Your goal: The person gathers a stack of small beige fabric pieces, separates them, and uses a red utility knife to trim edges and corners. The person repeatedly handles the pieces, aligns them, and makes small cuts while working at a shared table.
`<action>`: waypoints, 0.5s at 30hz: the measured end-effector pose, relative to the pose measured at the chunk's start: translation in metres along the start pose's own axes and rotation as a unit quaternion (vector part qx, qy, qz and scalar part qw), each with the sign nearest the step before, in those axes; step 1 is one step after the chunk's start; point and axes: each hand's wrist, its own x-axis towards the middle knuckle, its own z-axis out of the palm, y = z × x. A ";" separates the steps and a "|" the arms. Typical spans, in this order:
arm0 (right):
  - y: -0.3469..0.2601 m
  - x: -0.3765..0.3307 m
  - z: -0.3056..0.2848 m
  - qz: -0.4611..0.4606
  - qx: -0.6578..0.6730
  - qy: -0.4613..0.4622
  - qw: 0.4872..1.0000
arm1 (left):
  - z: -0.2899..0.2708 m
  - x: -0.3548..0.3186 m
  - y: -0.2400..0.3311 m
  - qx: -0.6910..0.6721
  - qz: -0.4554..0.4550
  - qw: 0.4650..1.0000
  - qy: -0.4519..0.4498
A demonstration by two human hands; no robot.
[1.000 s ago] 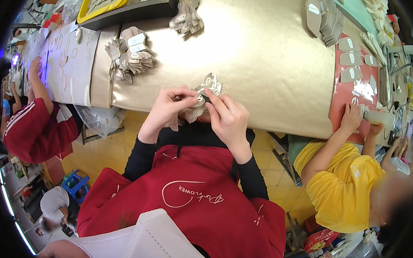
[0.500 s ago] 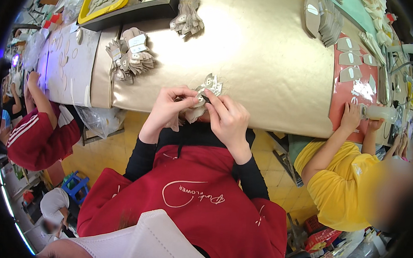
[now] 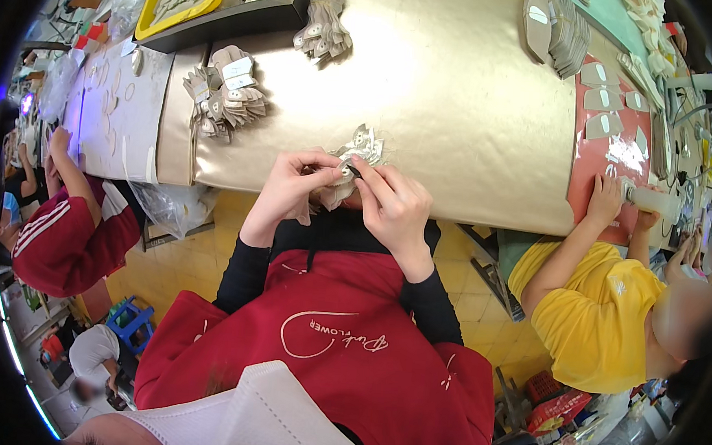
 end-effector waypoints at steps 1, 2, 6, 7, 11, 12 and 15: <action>0.000 0.000 0.000 0.001 -0.006 -0.002 1.000 | 0.000 0.000 -0.001 0.009 0.013 1.000 -0.001; 0.000 -0.001 0.000 0.002 -0.011 -0.003 1.000 | 0.000 0.000 -0.002 0.011 0.011 1.000 -0.002; 0.000 -0.002 0.001 0.001 -0.023 0.000 1.000 | 0.000 0.001 -0.004 0.029 0.024 0.999 0.003; -0.001 -0.002 0.002 0.007 -0.018 0.001 1.000 | 0.000 0.001 -0.003 0.032 0.031 0.999 0.006; -0.002 -0.001 0.006 0.022 0.005 0.010 1.000 | -0.002 0.001 -0.001 0.003 -0.008 1.000 -0.001; -0.003 -0.001 0.006 0.025 0.012 0.010 1.000 | -0.002 0.001 0.000 -0.002 -0.013 1.000 0.000; -0.003 -0.001 0.003 0.012 0.010 -0.010 1.000 | -0.003 0.001 0.000 -0.015 -0.035 0.999 -0.004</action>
